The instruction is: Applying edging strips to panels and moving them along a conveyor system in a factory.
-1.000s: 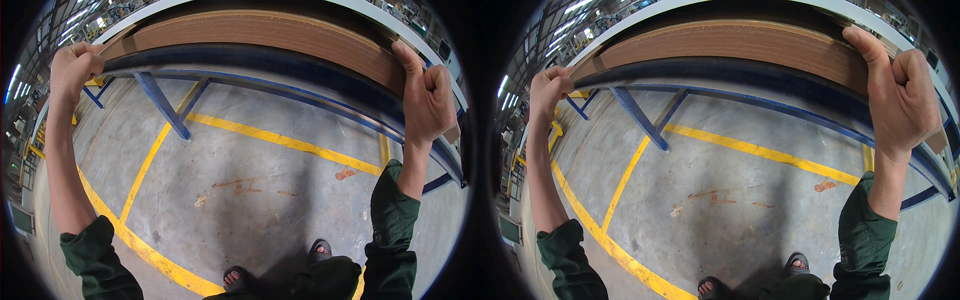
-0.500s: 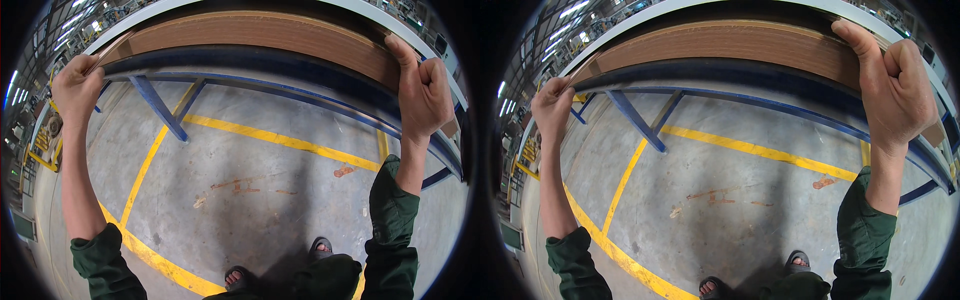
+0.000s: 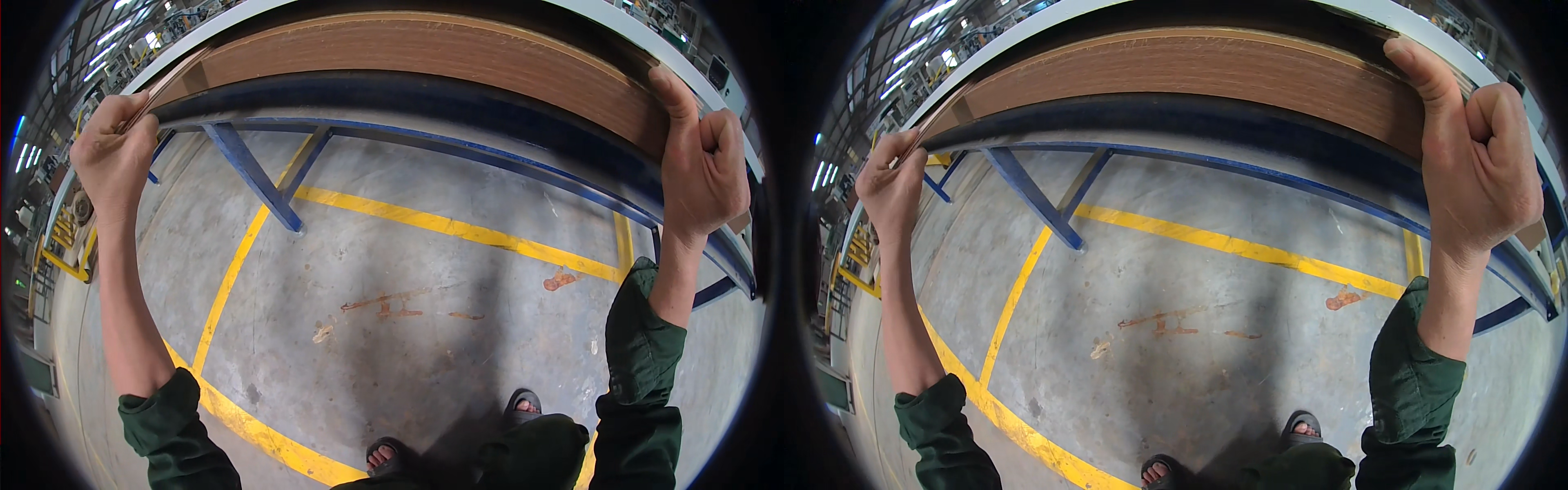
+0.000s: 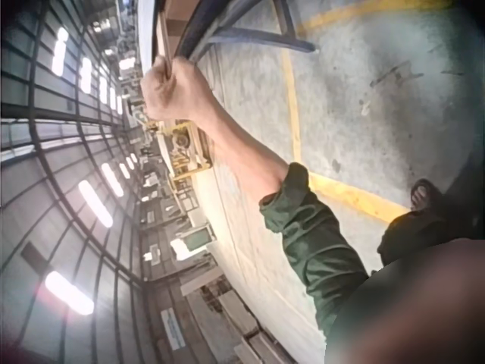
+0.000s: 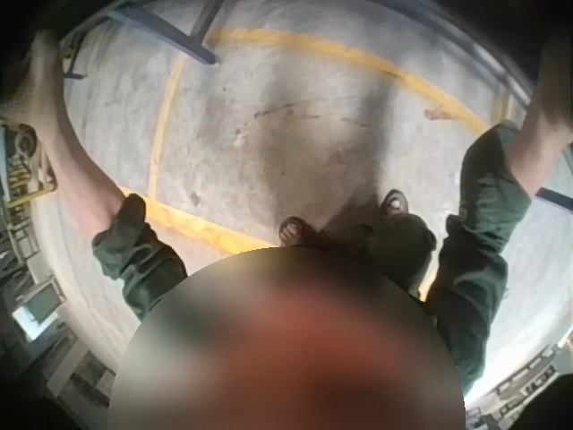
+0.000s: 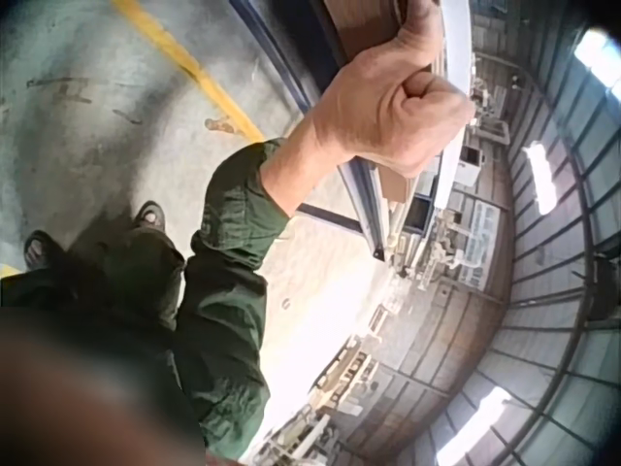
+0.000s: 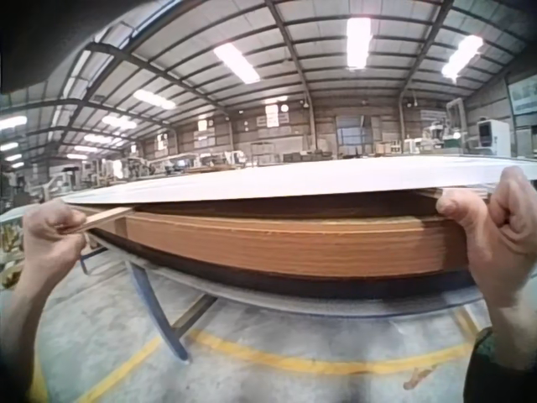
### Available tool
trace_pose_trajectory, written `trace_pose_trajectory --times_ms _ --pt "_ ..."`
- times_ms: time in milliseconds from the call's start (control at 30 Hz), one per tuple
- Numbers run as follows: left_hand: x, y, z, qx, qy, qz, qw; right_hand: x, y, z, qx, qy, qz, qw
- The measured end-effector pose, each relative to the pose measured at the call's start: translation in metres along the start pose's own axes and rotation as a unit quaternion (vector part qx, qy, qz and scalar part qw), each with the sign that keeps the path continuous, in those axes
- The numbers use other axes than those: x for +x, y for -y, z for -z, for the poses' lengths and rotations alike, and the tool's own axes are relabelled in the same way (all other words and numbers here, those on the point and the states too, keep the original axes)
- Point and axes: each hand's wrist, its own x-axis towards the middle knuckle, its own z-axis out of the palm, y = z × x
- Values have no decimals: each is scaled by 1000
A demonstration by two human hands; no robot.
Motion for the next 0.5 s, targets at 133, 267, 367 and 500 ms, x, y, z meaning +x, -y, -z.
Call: trace_pose_trajectory --times_ms 133,267,367,500 --pt "-1 -36 5 -34 -20 68 997 0 7 -2 -18 8 -4 1000" --pt "14 -78 20 41 -9 -136 990 3 4 0 -6 -5 -7 1000" --pt "-2 -94 35 59 -9 -196 979 6 5 7 -8 10 -11 1000" --pt "-50 -114 100 40 6 -86 995 11 10 -1 -15 -34 -4 999"
